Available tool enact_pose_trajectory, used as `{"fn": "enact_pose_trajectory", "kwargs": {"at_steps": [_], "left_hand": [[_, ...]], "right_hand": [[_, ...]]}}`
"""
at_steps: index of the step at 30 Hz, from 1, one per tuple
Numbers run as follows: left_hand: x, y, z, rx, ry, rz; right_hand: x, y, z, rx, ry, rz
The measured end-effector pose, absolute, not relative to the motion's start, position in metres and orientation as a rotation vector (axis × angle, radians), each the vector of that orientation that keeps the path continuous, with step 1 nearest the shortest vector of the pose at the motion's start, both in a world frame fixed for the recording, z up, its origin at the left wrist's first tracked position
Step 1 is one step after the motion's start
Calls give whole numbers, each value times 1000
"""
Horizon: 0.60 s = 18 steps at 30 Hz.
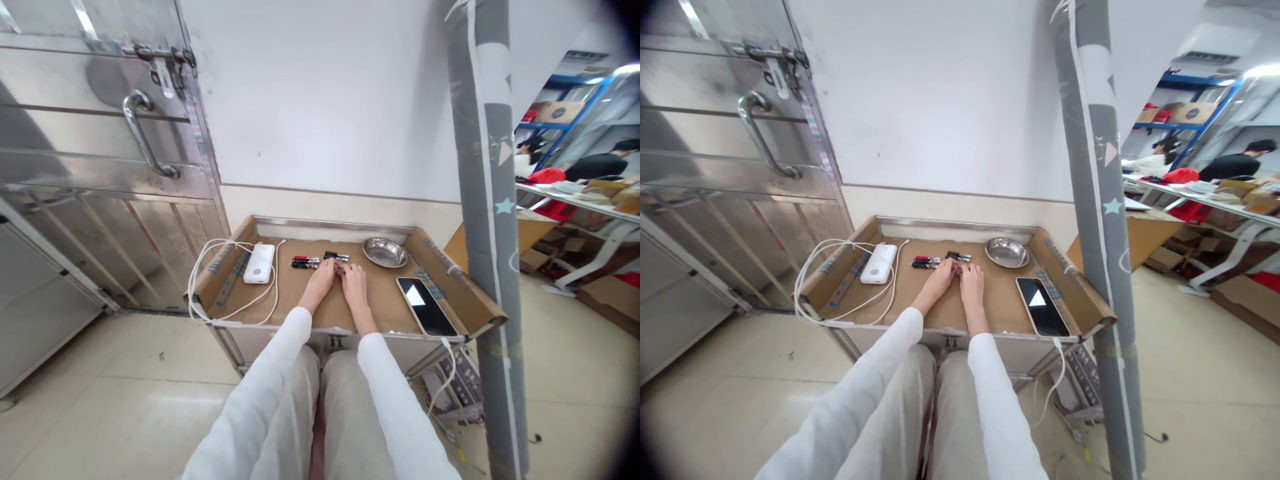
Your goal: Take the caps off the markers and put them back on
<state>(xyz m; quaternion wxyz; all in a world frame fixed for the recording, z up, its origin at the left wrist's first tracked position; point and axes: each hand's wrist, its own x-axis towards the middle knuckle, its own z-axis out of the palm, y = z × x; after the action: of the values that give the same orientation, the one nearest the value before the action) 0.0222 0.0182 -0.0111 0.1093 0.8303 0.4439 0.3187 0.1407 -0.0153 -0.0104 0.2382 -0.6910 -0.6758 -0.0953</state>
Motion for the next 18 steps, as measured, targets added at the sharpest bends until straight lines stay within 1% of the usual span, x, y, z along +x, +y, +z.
{"fn": "enact_pose_trajectory", "kwargs": {"at_steps": [7, 13, 18], "left_hand": [[24, 24, -16, 2657, 1396, 848], [26, 25, -21, 2750, 1495, 765], [25, 20, -15, 2762, 1470, 821]], "right_hand": [[140, -19, -8, -1912, -1741, -299], [143, -26, -6, -1801, -1600, -281], [144, -27, -5, -1782, -1596, -257]]}}
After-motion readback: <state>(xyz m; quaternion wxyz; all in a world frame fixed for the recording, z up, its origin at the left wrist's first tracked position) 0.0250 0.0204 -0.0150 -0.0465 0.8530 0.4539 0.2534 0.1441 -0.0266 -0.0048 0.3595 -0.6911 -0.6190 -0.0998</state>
